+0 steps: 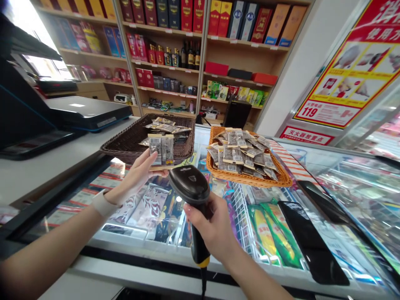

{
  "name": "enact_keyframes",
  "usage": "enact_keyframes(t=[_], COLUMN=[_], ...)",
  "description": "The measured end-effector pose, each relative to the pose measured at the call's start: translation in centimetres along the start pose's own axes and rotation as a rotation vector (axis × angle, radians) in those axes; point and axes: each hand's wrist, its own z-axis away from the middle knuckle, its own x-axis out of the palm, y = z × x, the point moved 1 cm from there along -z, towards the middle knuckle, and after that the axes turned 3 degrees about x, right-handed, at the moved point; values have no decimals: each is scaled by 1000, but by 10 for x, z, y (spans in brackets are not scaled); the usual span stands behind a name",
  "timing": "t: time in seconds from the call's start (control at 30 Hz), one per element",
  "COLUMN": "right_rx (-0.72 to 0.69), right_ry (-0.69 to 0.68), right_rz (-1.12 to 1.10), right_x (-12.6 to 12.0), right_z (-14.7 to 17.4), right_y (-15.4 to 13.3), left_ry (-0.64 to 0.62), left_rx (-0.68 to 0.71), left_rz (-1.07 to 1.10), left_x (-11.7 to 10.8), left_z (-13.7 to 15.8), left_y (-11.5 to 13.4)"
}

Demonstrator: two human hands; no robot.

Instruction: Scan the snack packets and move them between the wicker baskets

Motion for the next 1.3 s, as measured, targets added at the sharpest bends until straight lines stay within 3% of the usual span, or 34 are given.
enact_keyframes(t=[0.17,0.33,0.43,0.67,1.0,1.3], right_rx=[-6,-25,-43,-92,0,207], right_ry=[4,5,-16,-38,-209,-126], right_rz=[62,74,69,184,244,106], right_x=[-1,-2,-3,-5,6,0], right_z=[3,3,3,0,-1,5], right_y=[1,2,4,3,1,8], left_ry=[-42,-113,-42,208,265,213], left_rx=[-5,54,89,192,219,259], left_rz=[-16,-262,-345,-306,-336,-408], left_x=[3,5,1,-9,-10,-8], left_z=[2,6,5,-1,0,2], left_y=[-1,7,14,16,13,6])
